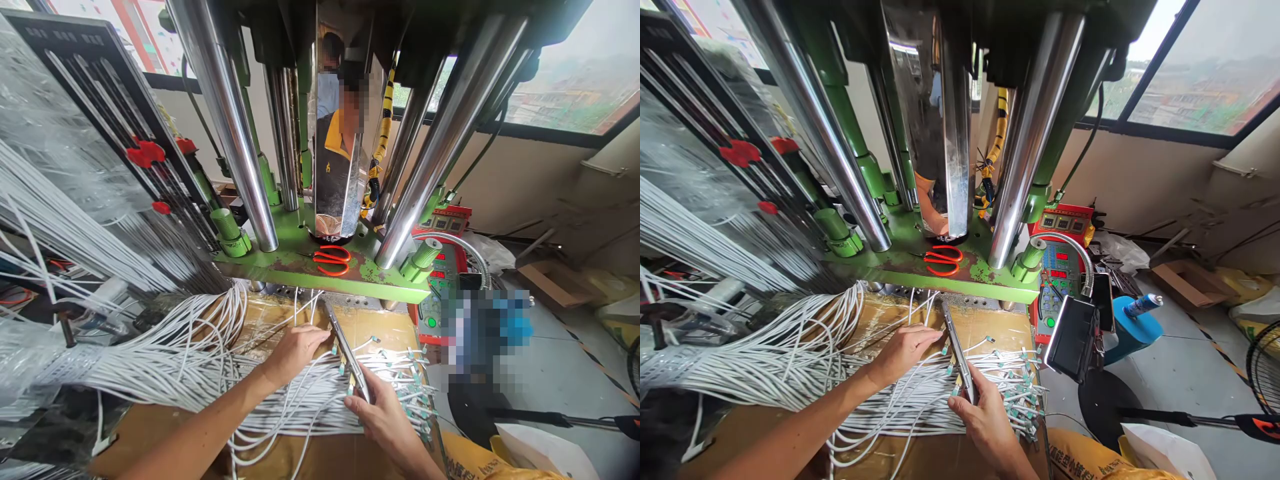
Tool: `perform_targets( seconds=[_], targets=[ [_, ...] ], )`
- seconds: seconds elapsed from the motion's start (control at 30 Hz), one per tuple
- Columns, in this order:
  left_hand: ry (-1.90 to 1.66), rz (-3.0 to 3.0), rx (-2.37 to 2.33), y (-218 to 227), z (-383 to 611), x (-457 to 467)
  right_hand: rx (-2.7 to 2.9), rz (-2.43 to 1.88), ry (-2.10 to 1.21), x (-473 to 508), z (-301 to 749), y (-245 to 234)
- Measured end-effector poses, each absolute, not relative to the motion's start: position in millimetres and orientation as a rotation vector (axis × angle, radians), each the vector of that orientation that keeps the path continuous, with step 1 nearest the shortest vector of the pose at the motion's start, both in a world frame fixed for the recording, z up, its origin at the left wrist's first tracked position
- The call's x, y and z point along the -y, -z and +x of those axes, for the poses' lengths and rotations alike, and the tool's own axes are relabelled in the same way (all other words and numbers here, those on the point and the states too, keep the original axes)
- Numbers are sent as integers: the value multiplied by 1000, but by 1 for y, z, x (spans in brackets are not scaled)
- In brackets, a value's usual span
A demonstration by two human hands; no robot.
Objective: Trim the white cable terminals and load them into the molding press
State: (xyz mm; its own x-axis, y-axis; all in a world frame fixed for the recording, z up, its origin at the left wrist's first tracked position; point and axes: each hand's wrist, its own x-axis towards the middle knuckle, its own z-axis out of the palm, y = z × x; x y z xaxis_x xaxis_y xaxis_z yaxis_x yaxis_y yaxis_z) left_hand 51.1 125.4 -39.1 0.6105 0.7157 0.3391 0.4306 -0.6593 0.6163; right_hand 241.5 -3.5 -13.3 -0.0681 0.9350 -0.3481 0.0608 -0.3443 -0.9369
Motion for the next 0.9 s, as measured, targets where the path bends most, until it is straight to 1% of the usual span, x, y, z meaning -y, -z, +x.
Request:
perform_targets(
  seconds=[0.17,0.23,0.3,0.43,0.57,0.63,0.7,0.77,0.83,0.9],
  targets=[
    [-722,2255,-964,32,58,-126,1257,-1432,-1456,3,248,-8],
    [-665,2309,-940,26,62,-131,1335,-1435,-1426,3,254,-14],
    [-577,2429,-876,20,64,-138,1452,-1532,-1356,3,260,-12],
    [-359,2632,-672,13,65,-154,1730,-1946,-1030,7,265,10],
    [-395,2708,-634,14,63,-155,2064,-2249,-621,8,265,21],
    [-414,2698,-633,16,65,-153,2190,-2280,-479,4,270,15],
    [-500,2660,-782,19,71,-155,2233,-2166,-519,-7,279,7],
    [-653,2567,-1124,24,78,-161,2147,-2012,-548,-25,288,0],
    [-770,2421,-1444,31,80,-169,1989,-1912,-461,-50,292,-5],
    [-812,2319,-1578,38,78,-175,1843,-1870,-348,-81,289,-6]
  ],
)
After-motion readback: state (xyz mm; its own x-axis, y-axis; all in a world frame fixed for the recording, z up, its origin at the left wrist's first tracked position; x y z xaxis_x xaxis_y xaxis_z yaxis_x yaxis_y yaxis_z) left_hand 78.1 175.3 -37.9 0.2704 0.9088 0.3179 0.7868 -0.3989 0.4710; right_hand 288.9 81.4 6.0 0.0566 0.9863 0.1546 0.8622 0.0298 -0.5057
